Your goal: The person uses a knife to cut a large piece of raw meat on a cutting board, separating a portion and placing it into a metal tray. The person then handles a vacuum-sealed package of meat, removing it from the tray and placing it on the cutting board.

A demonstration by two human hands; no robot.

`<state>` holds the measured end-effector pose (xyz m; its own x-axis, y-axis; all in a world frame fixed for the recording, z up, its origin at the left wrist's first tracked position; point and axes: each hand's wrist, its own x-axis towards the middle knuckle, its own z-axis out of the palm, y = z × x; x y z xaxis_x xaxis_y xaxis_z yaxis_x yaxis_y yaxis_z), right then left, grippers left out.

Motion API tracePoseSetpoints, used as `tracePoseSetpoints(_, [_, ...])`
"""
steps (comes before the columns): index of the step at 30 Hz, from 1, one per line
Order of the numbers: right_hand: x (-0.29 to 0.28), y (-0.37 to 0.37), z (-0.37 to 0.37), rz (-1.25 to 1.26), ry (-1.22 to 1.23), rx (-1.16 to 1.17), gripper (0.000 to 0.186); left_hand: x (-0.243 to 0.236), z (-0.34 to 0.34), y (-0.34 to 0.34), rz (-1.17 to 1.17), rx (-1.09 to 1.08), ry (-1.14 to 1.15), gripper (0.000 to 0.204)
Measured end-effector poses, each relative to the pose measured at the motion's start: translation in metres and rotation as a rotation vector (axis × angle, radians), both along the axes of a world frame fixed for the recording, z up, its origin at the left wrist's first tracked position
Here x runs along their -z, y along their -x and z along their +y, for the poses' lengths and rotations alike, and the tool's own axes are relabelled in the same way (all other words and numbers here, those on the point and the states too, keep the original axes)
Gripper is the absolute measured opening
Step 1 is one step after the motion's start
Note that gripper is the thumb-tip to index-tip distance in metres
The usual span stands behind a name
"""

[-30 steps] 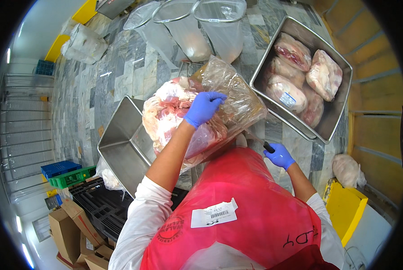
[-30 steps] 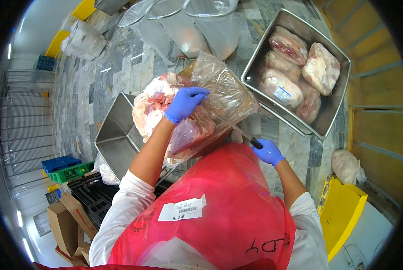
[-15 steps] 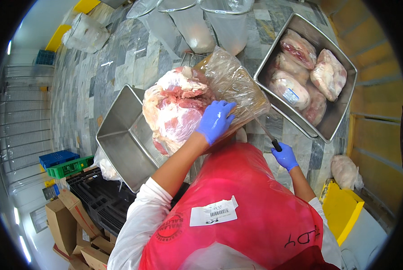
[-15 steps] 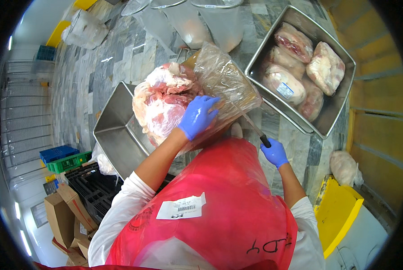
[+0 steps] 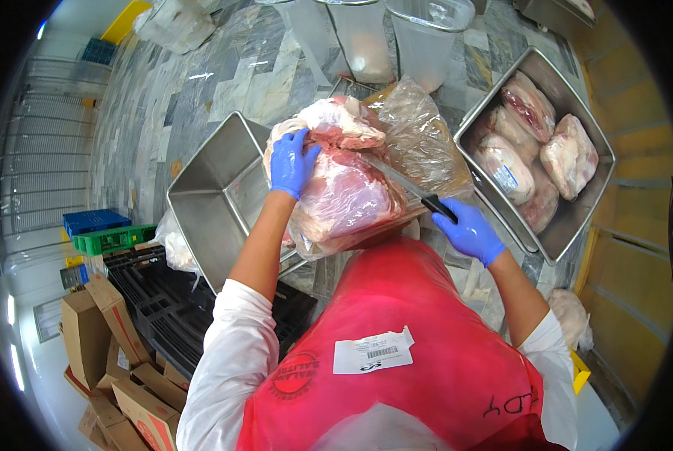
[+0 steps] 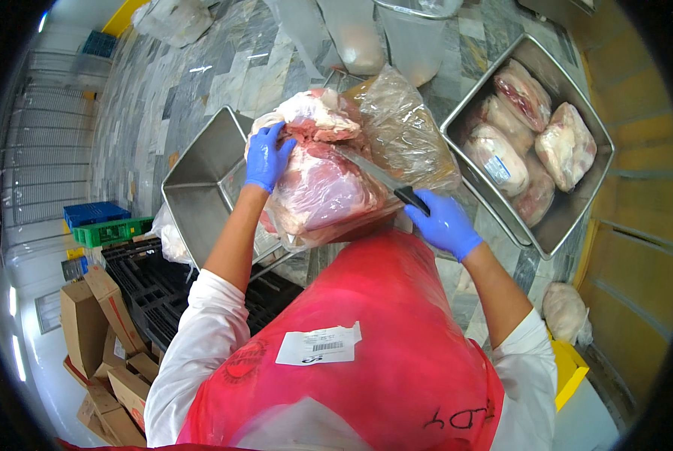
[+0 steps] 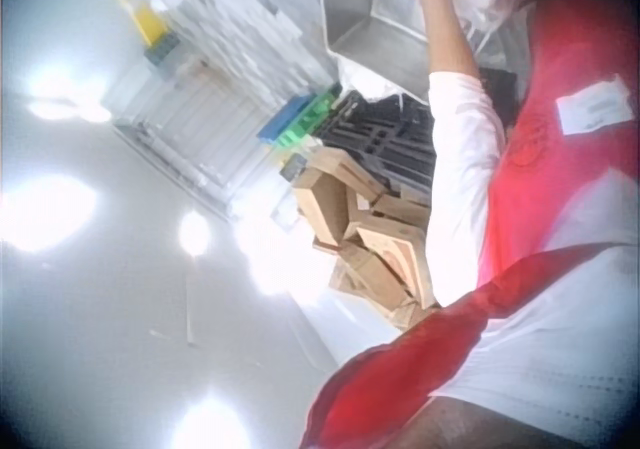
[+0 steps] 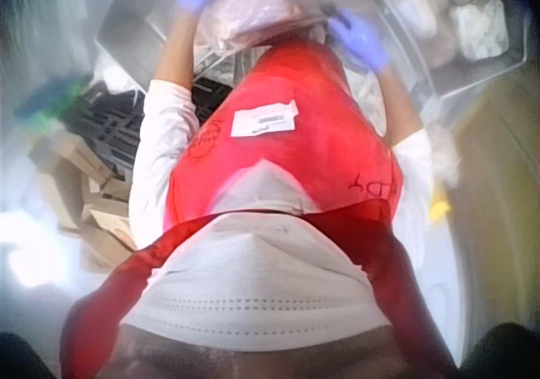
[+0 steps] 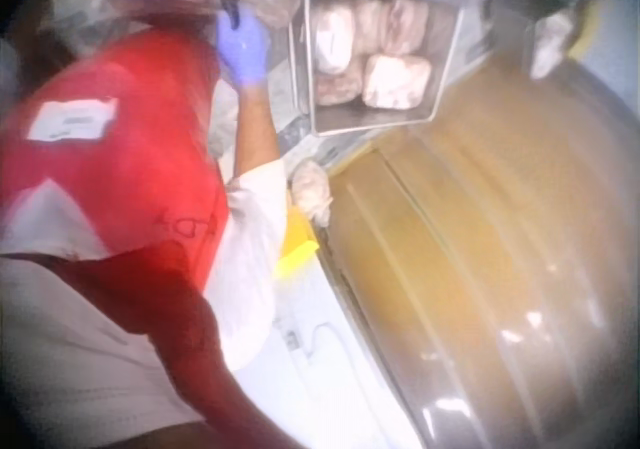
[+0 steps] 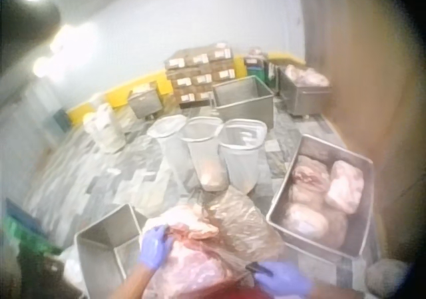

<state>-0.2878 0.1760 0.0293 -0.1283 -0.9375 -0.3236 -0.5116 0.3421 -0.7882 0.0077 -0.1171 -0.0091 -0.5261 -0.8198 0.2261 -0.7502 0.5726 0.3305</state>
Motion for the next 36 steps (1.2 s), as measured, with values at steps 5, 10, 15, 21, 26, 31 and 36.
tracePoseSetpoints(5, [-0.038, 0.009, -0.065, 0.221, -0.127, -0.169, 0.043, -0.006, -0.012, -0.002, -0.137, -0.053, -0.043, 0.043])
tracePoseSetpoints(10, [-0.088, 0.009, -0.127, 0.253, -0.294, -0.326, 0.043, 0.038, -0.018, -0.030, 0.186, -0.221, 0.077, 0.049])
tracePoseSetpoints(15, [-0.067, -0.023, -0.131, 0.425, -0.207, -0.308, 0.042, 0.063, -0.013, -0.034, 0.375, -0.286, 0.008, 0.042])
tracePoseSetpoints(21, [0.002, -0.025, -0.075, 0.397, 0.056, -0.114, 0.035, 0.064, -0.016, -0.036, 0.532, -0.344, 0.046, 0.018])
tracePoseSetpoints(26, [0.057, -0.020, -0.063, 0.350, 0.061, -0.069, 0.037, 0.062, -0.026, -0.031, 0.493, -0.390, 0.091, 0.011])
tracePoseSetpoints(31, [0.035, 0.000, -0.071, 0.305, 0.023, -0.152, 0.041, 0.065, -0.029, -0.039, 0.460, -0.450, 0.090, 0.017])
tracePoseSetpoints(36, [0.007, 0.020, -0.085, 0.291, 0.015, -0.243, 0.040, 0.073, -0.034, -0.037, 0.493, -0.515, 0.053, 0.021])
